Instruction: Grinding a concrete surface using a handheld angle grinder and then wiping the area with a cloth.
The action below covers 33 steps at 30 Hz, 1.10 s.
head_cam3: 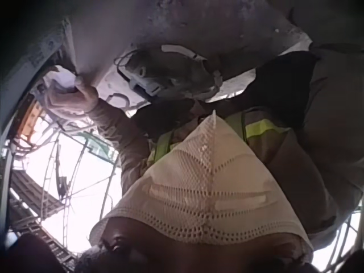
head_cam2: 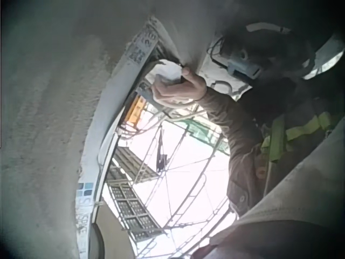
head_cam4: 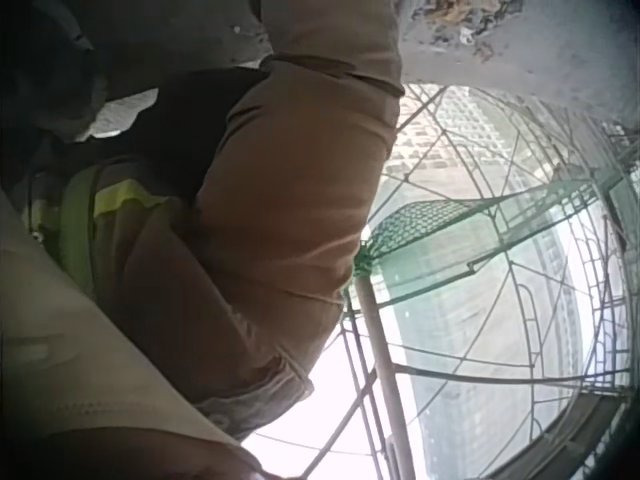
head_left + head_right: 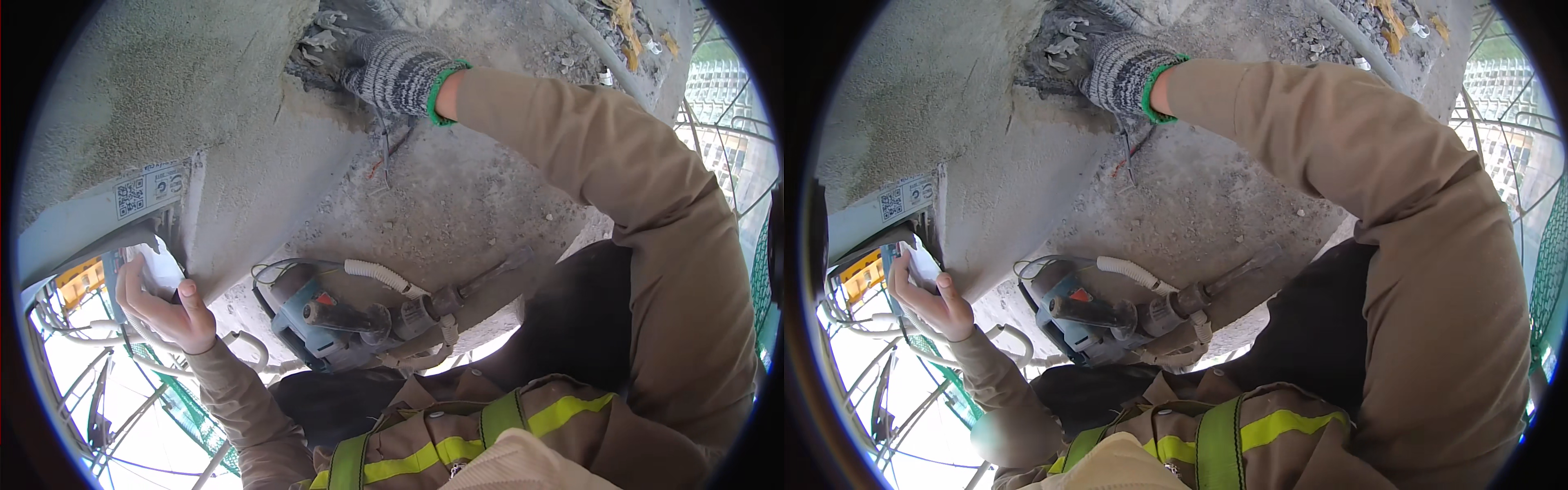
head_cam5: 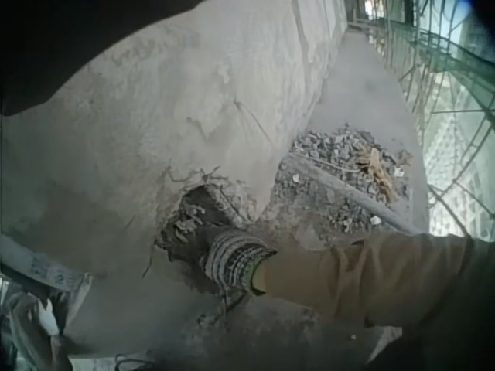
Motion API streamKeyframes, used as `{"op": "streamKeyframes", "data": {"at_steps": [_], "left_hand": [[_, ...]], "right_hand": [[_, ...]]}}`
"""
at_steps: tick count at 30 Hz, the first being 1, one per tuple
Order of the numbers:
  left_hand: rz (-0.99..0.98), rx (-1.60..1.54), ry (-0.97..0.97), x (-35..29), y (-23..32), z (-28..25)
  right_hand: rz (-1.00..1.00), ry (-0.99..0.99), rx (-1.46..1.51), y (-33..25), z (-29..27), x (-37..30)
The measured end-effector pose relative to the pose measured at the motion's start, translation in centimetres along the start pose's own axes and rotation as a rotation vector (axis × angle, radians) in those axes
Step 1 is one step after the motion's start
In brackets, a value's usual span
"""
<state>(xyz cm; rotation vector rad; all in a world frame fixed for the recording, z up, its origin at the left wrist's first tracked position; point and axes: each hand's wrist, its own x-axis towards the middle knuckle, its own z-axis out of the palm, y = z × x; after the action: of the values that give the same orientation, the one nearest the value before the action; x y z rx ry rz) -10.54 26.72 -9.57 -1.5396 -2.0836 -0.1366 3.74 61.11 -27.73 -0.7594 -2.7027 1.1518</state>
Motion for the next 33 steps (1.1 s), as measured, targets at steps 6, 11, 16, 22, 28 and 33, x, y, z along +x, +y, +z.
{"op": "streamKeyframes", "data": {"at_steps": [6, 11, 16, 22, 28, 33], "left_hand": [[0.02, 0.021, 0.0, 0.1, -0.2, 0.0], [0.036, 0.048, -0.037, 0.0, -0.6, -0.1], [0.032, 0.044, -0.029, -0.1, -0.5, 0.0], [0.04, 0.066, -0.033, 0.0, -0.4, -0.2], [0.041, 0.082, -0.049, 0.0, -0.4, -0.2], [0.049, 0.082, -0.045, 0.1, -0.2, -0.2]], "right_hand": [[-0.305, 0.143, -0.451, 1.4, 2.2, 1.2], [-0.307, 0.094, -0.264, 2.7, 0.6, 1.9], [-0.326, 0.09, -0.234, 2.0, 0.4, 3.5], [-0.326, 0.122, -0.256, 1.3, 1.6, 4.3], [-0.306, 0.135, -0.278, 1.3, 2.0, 3.6], [-0.306, 0.127, -0.319, 1.2, 2.3, 3.3]]}}
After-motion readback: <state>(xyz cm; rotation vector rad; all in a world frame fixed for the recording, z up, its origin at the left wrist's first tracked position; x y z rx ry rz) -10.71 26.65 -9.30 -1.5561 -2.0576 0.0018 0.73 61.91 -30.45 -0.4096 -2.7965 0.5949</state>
